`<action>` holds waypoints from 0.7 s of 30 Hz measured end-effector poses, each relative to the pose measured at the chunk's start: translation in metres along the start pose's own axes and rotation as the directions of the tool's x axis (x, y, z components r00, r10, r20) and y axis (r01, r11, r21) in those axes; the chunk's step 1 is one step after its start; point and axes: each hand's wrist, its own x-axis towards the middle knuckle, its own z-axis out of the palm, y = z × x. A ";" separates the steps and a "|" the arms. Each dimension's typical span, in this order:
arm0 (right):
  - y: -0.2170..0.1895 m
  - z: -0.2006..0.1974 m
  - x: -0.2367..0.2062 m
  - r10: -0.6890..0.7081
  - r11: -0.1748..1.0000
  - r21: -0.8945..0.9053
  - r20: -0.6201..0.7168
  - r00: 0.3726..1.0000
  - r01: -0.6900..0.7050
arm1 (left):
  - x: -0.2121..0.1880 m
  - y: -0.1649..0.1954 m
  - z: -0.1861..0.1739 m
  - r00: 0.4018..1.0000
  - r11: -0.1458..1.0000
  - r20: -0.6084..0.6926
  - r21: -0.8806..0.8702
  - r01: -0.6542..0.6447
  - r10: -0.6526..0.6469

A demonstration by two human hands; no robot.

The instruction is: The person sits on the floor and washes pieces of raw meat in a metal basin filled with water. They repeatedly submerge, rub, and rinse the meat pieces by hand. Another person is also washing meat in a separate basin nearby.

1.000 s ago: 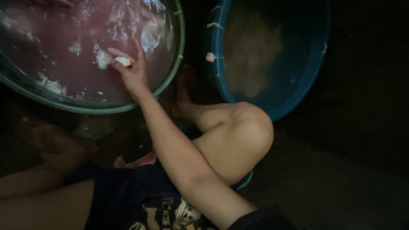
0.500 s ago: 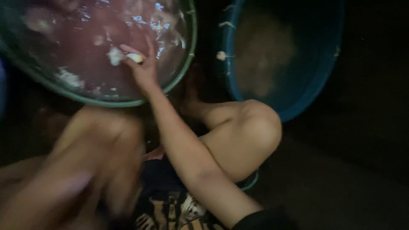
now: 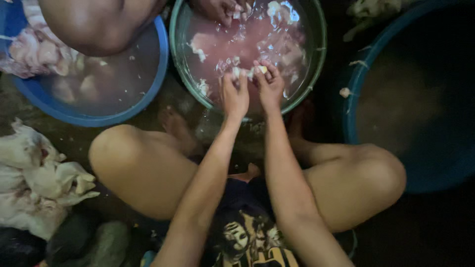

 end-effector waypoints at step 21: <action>0.003 -0.036 -0.021 -0.189 0.683 -0.708 0.071 0.979 0.183 | -0.008 -0.076 0.046 0.962 0.939 0.252 0.295 -0.176 0.101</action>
